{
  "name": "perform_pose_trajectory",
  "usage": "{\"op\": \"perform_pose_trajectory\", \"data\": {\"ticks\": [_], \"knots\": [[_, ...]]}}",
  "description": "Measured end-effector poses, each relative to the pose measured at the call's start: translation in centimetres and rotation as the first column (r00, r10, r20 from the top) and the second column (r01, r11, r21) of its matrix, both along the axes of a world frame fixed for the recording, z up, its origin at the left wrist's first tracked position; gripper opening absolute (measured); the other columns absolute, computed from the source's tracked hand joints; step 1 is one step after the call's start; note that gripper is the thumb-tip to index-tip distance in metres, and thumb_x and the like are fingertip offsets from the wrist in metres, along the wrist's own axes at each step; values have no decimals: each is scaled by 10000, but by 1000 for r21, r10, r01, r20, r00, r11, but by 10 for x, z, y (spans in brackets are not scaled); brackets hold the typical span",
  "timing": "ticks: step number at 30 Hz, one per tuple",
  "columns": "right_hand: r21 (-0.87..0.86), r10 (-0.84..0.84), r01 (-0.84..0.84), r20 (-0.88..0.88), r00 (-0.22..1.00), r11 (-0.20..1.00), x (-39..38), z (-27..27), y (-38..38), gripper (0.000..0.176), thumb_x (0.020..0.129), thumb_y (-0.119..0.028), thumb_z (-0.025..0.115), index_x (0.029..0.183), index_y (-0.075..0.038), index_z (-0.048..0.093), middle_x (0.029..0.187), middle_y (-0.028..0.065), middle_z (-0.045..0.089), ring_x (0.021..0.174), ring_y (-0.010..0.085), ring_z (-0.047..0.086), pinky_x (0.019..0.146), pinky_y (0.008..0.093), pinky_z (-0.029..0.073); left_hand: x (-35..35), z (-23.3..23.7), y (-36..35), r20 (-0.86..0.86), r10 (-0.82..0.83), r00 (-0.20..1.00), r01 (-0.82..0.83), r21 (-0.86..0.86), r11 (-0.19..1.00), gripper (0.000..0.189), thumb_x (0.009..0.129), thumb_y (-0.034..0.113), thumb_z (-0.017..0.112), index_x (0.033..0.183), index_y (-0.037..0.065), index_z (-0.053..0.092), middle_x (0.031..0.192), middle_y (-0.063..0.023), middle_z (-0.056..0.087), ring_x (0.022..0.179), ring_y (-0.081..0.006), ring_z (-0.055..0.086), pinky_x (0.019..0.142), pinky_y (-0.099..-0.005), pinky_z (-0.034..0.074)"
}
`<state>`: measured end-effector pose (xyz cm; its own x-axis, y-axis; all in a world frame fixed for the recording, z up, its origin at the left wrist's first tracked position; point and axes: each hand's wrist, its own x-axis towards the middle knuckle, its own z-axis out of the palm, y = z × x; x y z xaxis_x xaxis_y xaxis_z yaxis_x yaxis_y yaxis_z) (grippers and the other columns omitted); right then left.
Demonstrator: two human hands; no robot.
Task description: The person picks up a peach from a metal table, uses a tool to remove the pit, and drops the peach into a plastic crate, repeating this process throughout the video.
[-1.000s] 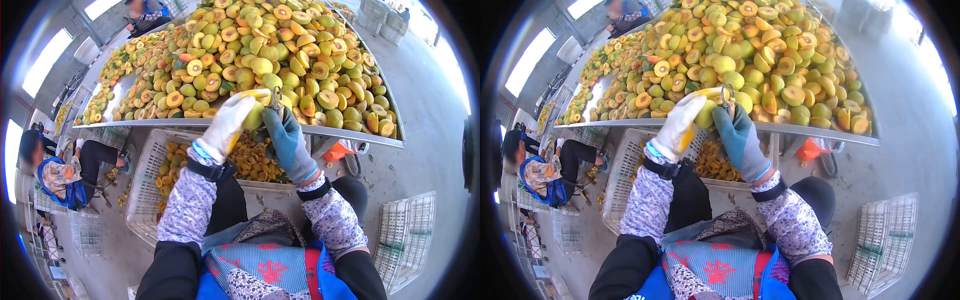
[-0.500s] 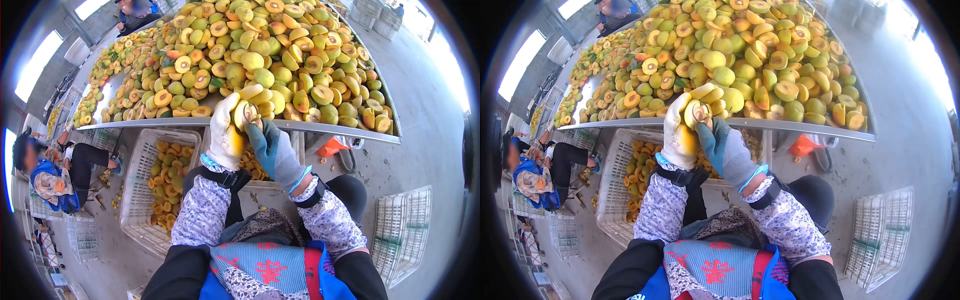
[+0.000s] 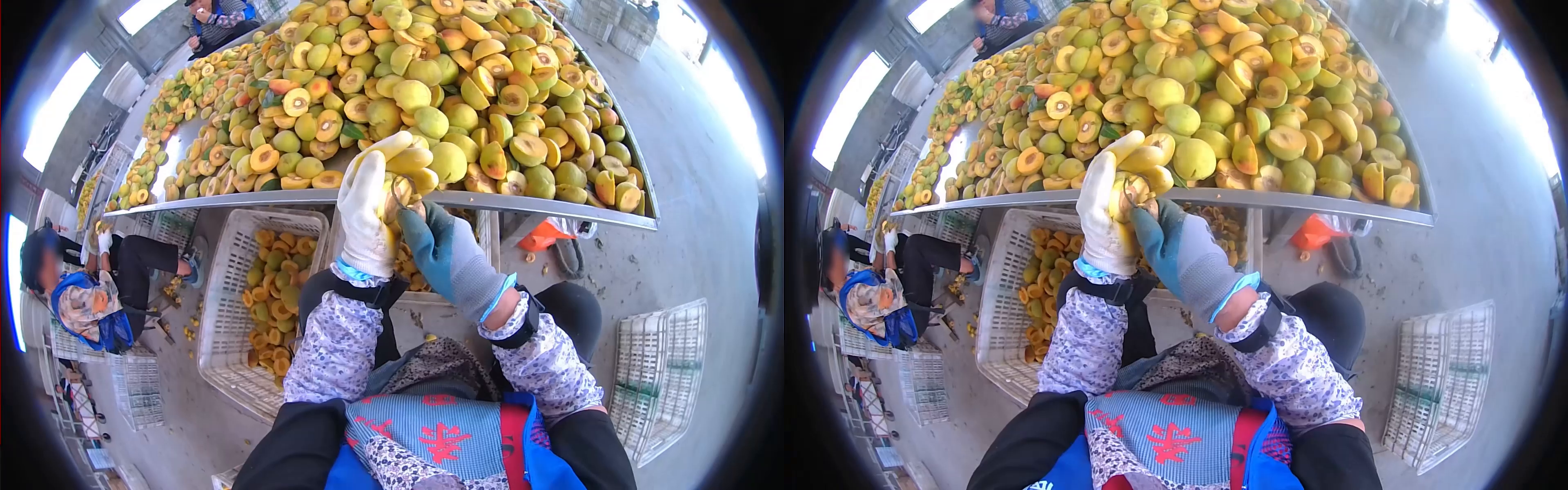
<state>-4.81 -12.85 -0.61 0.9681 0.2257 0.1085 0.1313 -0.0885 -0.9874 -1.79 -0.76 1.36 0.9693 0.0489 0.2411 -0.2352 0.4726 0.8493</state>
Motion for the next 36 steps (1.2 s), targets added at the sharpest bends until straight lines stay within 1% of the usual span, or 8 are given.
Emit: {"op": "perform_pose_trajectory", "data": {"ticks": [4,7,10,16,22,25,32,36], "knots": [[124,-5,11,-50,999,992,-10,-4,4,358,1047,-290,561,1165,34,656,895,202,719,826,120,606,760,351,524,1,-6,-5,56,91,994,-94,50,994,361,1025,134,532,1341,-38,554,1105,-129,688,900,-179,698,713,-260,575],[-200,-129,167,188,974,965,-14,-11,4,317,1059,-278,538,1053,22,640,757,110,653,716,168,604,675,378,511,-2,-4,-11,33,136,990,-136,22,990,351,1009,95,542,1332,-40,559,1116,-134,684,902,-195,703,761,-288,605],[-178,-134,170,195,972,969,-12,-16,4,374,1069,-340,516,1006,10,634,721,46,641,653,182,620,600,353,488,-2,-5,-13,4,149,989,-149,18,989,347,1006,98,545,1323,-42,565,1111,-141,685,901,-202,705,753,-298,614],[141,185,-130,-529,828,981,-13,29,-10,422,1072,-418,492,931,-40,614,679,-17,562,585,67,515,523,250,398,3,-6,-5,-113,44,993,-49,-39,998,422,1062,299,470,1334,-3,584,1011,-123,710,864,-210,702,707,-329,613],[148,99,-83,-104,990,985,-5,-16,10,469,1065,-497,451,884,-88,593,626,-19,518,448,71,433,396,263,346,9,-17,2,-262,-50,964,12,-146,989,488,1074,395,440,1345,17,589,1003,-106,711,818,-216,688,728,-356,601],[338,378,-209,-586,717,918,-4,15,-13,489,1058,-527,443,875,-97,588,619,-12,517,438,85,452,387,267,352,2,-5,-8,-199,147,969,-156,-29,987,511,1082,420,424,1330,9,599,975,-105,700,825,-203,678,727,-338,591],[71,245,-237,-402,882,969,-7,-11,-2,490,1056,-539,422,853,-119,572,592,-18,480,407,95,422,361,262,320,12,-9,18,-356,-101,929,151,116,982,508,1073,413,451,1274,-14,637,927,-123,702,775,-214,688,685,-320,586],[313,364,-213,-581,728,926,-3,8,-12,486,1059,-524,429,855,-109,578,586,-8,503,395,102,444,354,266,337,8,-8,7,-271,-97,958,82,-66,994,549,1075,456,427,1300,-3,626,986,-130,717,840,-219,699,723,-314,594]]}}
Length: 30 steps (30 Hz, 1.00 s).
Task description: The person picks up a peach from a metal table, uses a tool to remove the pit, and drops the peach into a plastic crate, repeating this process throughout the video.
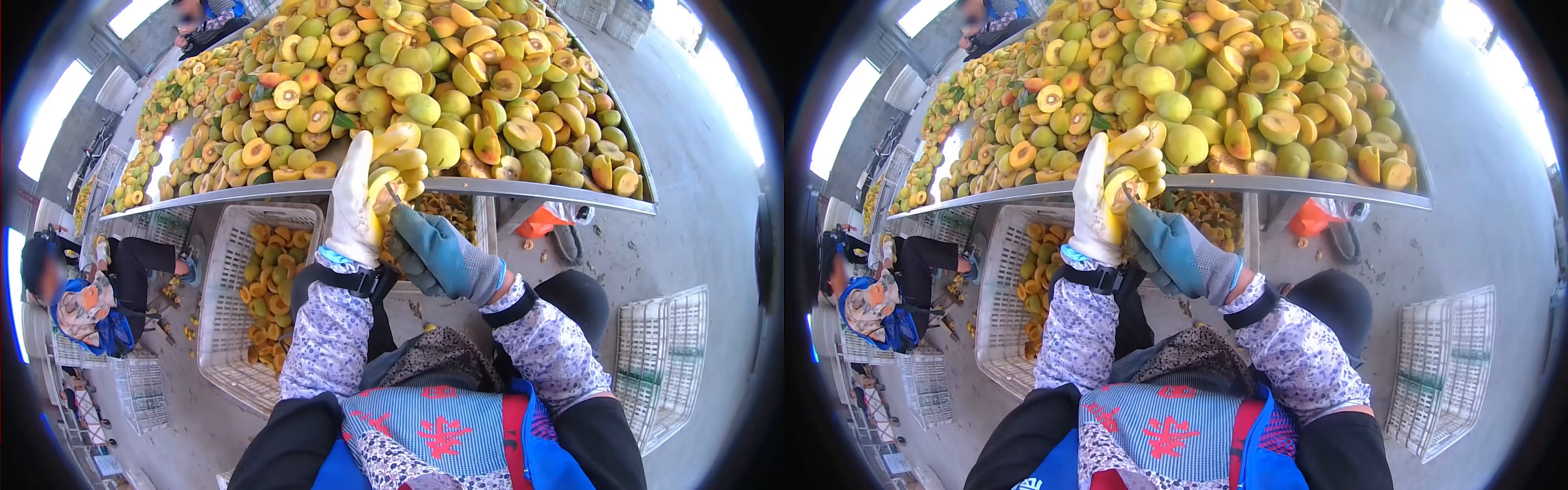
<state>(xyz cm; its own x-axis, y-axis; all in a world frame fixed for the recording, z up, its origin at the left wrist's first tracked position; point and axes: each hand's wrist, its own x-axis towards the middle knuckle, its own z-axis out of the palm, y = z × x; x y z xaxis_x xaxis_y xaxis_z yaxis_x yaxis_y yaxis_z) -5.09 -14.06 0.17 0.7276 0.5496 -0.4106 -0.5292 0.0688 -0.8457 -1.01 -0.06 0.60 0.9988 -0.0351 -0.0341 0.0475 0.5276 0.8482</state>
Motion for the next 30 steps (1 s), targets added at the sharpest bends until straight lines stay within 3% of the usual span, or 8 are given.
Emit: {"op": "perform_pose_trajectory", "data": {"ticks": [5,8,12,17,20,24,29,30], "knots": [[-117,-32,57,208,978,991,-6,-8,10,525,1060,-529,414,805,-101,581,571,0,501,373,107,438,344,261,341,-12,6,-16,121,240,963,-259,182,949,509,1063,450,463,1167,10,697,886,-107,731,706,-180,681,653,-297,572],[-70,85,-88,-39,996,994,-4,19,-5,554,1058,-541,407,810,-81,588,576,2,508,375,108,444,345,267,348,-9,6,2,59,-15,998,4,169,986,532,1074,444,430,1188,-10,685,895,-107,714,708,-179,658,646,-303,546],[-205,100,-62,179,979,977,-3,-2,-1,573,1049,-574,398,784,-93,561,558,-18,458,371,95,415,336,260,330,1,8,10,-46,-202,978,202,441,874,516,1061,421,458,1143,-32,691,797,-78,672,667,-169,629,613,-284,515],[6,160,-160,-85,983,987,-3,11,-10,617,995,-667,454,828,-92,605,593,-37,454,434,91,408,402,255,359,-6,2,-2,-27,-92,995,93,18,996,523,1057,419,452,1111,-51,676,716,-57,607,597,-176,566,555,-302,475],[206,288,-255,-150,946,945,2,0,-15,608,997,-668,448,820,-103,587,592,-43,435,426,86,381,385,254,324,-5,0,-2,33,-125,992,125,1,992,538,1060,425,443,1110,-59,673,718,-65,607,590,-182,567,548,-295,471],[-6,129,-129,-40,991,992,-10,13,-11,589,1002,-664,436,816,-121,563,581,-55,395,424,69,358,373,244,299,-1,0,0,52,-191,980,175,225,959,555,1061,428,439,1119,-75,667,719,-77,608,569,-205,562,544,-313,472],[371,222,-136,-201,954,918,-5,-14,-10,569,1015,-637,429,834,-118,578,582,-49,422,422,74,379,377,245,315,0,-8,-6,7,-150,989,149,-159,976,576,1042,469,477,1073,-66,687,742,-91,643,630,-193,607,576,-315,506],[243,171,-134,-136,976,961,-7,-8,-9,565,1017,-632,429,833,-119,576,582,-51,419,421,73,373,377,245,310,-1,-5,-5,-17,-175,984,173,-99,980,572,1047,458,466,1088,-70,680,728,-88,632,623,-196,603,571,-314,500]]}}
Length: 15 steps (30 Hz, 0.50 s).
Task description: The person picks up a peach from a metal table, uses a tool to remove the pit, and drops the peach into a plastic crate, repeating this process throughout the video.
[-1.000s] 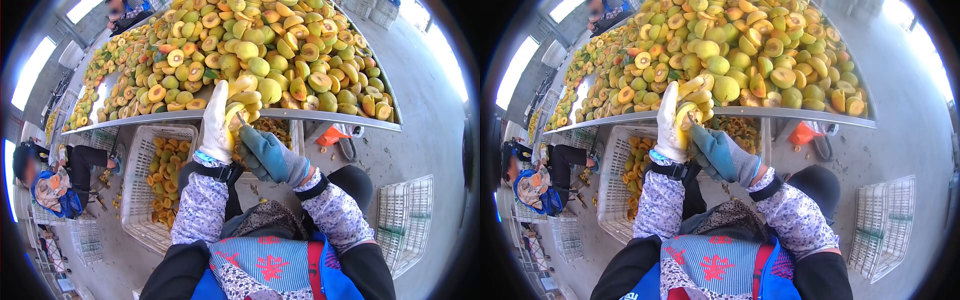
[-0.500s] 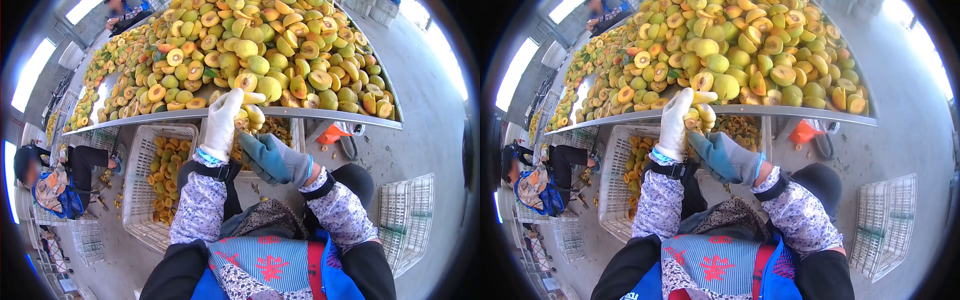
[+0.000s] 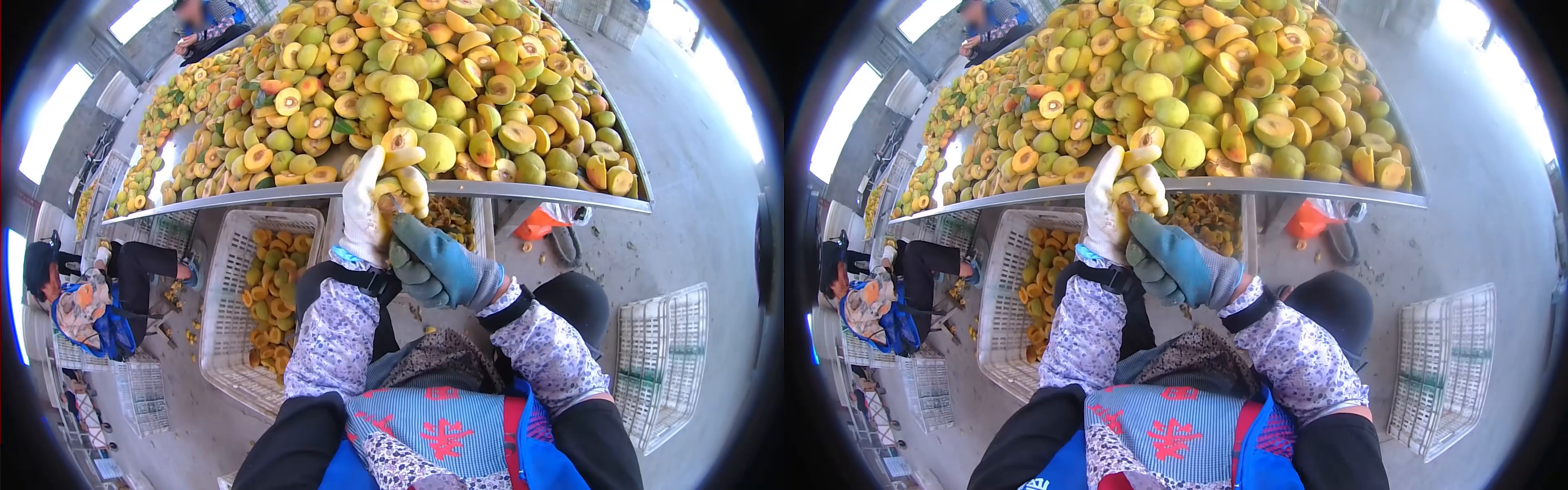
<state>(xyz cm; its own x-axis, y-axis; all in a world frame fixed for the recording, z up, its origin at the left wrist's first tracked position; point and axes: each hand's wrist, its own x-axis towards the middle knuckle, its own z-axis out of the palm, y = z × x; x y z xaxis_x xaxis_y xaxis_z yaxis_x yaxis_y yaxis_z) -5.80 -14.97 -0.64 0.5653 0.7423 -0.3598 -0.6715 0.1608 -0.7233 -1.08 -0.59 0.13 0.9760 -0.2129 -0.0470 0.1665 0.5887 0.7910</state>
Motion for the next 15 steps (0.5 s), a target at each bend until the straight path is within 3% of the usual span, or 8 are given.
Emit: {"op": "perform_pose_trajectory", "data": {"ticks": [5,6,7,8,10,12,14,15], "knots": [[-372,5,77,215,977,925,-3,11,-4,504,1034,-597,421,847,-145,542,564,-53,393,382,72,345,329,245,277,-4,5,2,-8,-87,996,87,205,975,574,1040,464,485,1051,-72,689,740,-79,641,630,-183,617,573,-290,500],[-241,17,18,143,990,970,-2,4,-4,507,1033,-594,424,860,-137,557,566,-48,406,383,77,353,334,246,283,-3,2,3,23,-120,993,112,204,972,579,1032,477,504,1027,-69,699,760,-79,657,645,-177,631,580,-282,506],[-100,38,-31,74,997,994,0,-6,-4,510,1032,-591,427,872,-130,571,568,-44,419,385,82,362,339,246,290,-4,7,0,-94,-88,992,96,87,992,554,1040,454,490,1035,-63,692,743,-73,645,638,-186,624,586,-303,513],[45,69,-69,10,998,997,1,-10,-5,513,1031,-589,430,884,-122,586,570,-39,432,387,87,371,344,247,296,5,-10,6,90,-232,968,247,-220,944,527,1051,443,471,1090,-41,675,755,-69,637,666,-196,626,597,-330,523],[-54,9,-6,61,998,999,0,-2,-2,506,1040,-558,440,890,-105,608,588,-37,467,409,93,411,368,255,326,6,-12,-3,-5,41,999,-41,-152,987,484,1067,444,434,1168,32,667,772,12,616,665,-187,580,610,-345,511],[-278,-31,110,274,961,954,-3,-5,0,497,1040,-520,472,889,-74,633,615,12,536,458,149,492,424,307,396,22,-22,12,5,80,997,-72,-389,919,441,1065,417,459,1173,48,676,835,14,653,756,-181,614,669,-351,548],[-525,62,347,613,788,777,-2,-32,-1,485,1031,-474,528,883,-32,660,652,109,638,534,255,613,513,402,506,20,-12,39,74,284,956,-254,-278,926,440,1057,406,488,1215,39,672,914,-20,700,824,-186,662,750,-359,587],[-450,165,589,866,472,672,4,-76,-9,353,1006,-348,606,890,-17,646,696,198,668,573,358,650,544,463,507,14,2,55,96,405,909,-385,-180,905,465,1063,404,469,1219,7,653,917,-94,705,762,-229,681,708,-380,601]]}}
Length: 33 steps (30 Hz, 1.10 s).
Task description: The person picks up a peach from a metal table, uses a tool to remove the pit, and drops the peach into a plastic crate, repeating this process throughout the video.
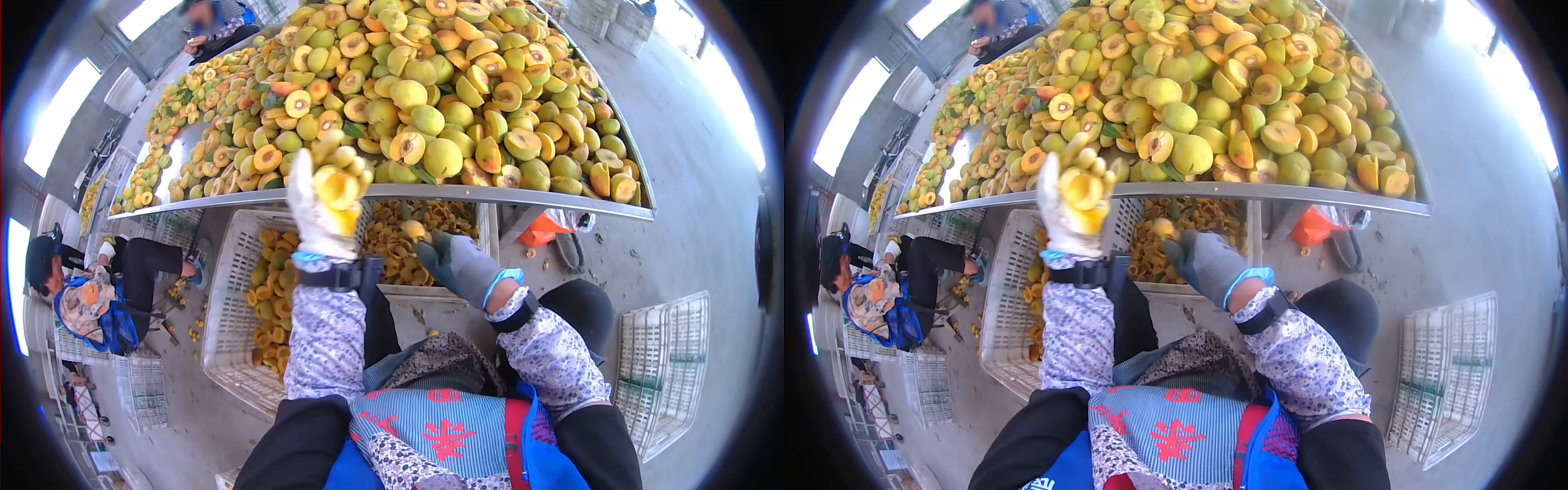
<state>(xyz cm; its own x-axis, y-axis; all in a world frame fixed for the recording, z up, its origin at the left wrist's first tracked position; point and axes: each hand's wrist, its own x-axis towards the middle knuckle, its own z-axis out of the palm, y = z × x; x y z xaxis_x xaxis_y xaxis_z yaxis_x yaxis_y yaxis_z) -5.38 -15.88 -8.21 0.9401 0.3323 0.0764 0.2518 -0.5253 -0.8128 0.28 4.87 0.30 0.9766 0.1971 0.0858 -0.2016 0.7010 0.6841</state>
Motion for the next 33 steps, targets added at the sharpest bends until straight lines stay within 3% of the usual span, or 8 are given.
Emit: {"op": "perform_pose_trajectory", "data": {"ticks": [4,6,15,23,26,29,32,33], "knots": [[-197,-84,103,101,991,975,-2,32,-3,293,972,-300,638,910,-14,642,745,264,660,725,464,657,627,538,508,-30,43,83,-108,456,883,-256,704,662,400,1002,341,585,1117,-16,723,972,-120,742,845,-170,715,716,-273,565],[-146,-97,113,115,989,983,2,32,4,297,971,-306,639,917,-14,638,746,257,662,724,461,656,634,534,509,-25,29,117,187,623,759,-250,968,13,379,933,343,636,1065,4,745,999,-155,755,913,-263,721,805,-348,543],[-92,-41,48,68,997,995,1,38,15,282,969,-324,631,907,-52,673,777,234,686,758,431,676,697,530,522,76,11,64,19,363,931,264,652,-711,527,795,495,680,1102,67,707,1152,-183,712,1097,-353,667,943,-454,508],[-41,-29,35,150,988,999,-1,42,8,259,965,-299,640,928,-42,653,760,226,680,742,430,671,673,506,521,96,0,75,3,401,916,266,742,-615,481,774,299,745,1181,61,652,1195,-221,683,1163,-372,638,984,-448,492],[77,-92,78,199,976,994,0,49,11,263,980,-285,630,946,-24,637,758,229,676,736,437,665,656,491,513,67,21,71,124,433,893,-36,978,-206,670,756,308,817,1324,29,598,1159,-163,705,1045,-275,683,929,-375,522],[261,-97,51,167,981,964,5,62,18,272,1001,-275,607,984,-4,624,774,237,672,734,430,665,645,471,505,31,51,43,-131,78,988,45,737,674,467,950,245,680,1362,45,591,1216,-140,691,982,-217,693,843,-331,577],[455,-89,11,151,985,891,10,70,25,290,1020,-276,581,1019,12,615,801,240,672,740,406,674,650,448,503,14,42,19,-98,-427,899,436,297,850,478,1041,303,517,1375,-37,551,1262,-179,669,1039,-259,693,863,-353,587],[483,-94,12,147,985,876,11,72,26,294,1025,-276,572,1032,15,613,811,240,673,745,397,677,655,440,505,11,35,7,18,-354,935,284,560,779,492,1044,318,505,1376,-42,547,1264,-187,667,1047,-270,692,870,-357,586]]}}
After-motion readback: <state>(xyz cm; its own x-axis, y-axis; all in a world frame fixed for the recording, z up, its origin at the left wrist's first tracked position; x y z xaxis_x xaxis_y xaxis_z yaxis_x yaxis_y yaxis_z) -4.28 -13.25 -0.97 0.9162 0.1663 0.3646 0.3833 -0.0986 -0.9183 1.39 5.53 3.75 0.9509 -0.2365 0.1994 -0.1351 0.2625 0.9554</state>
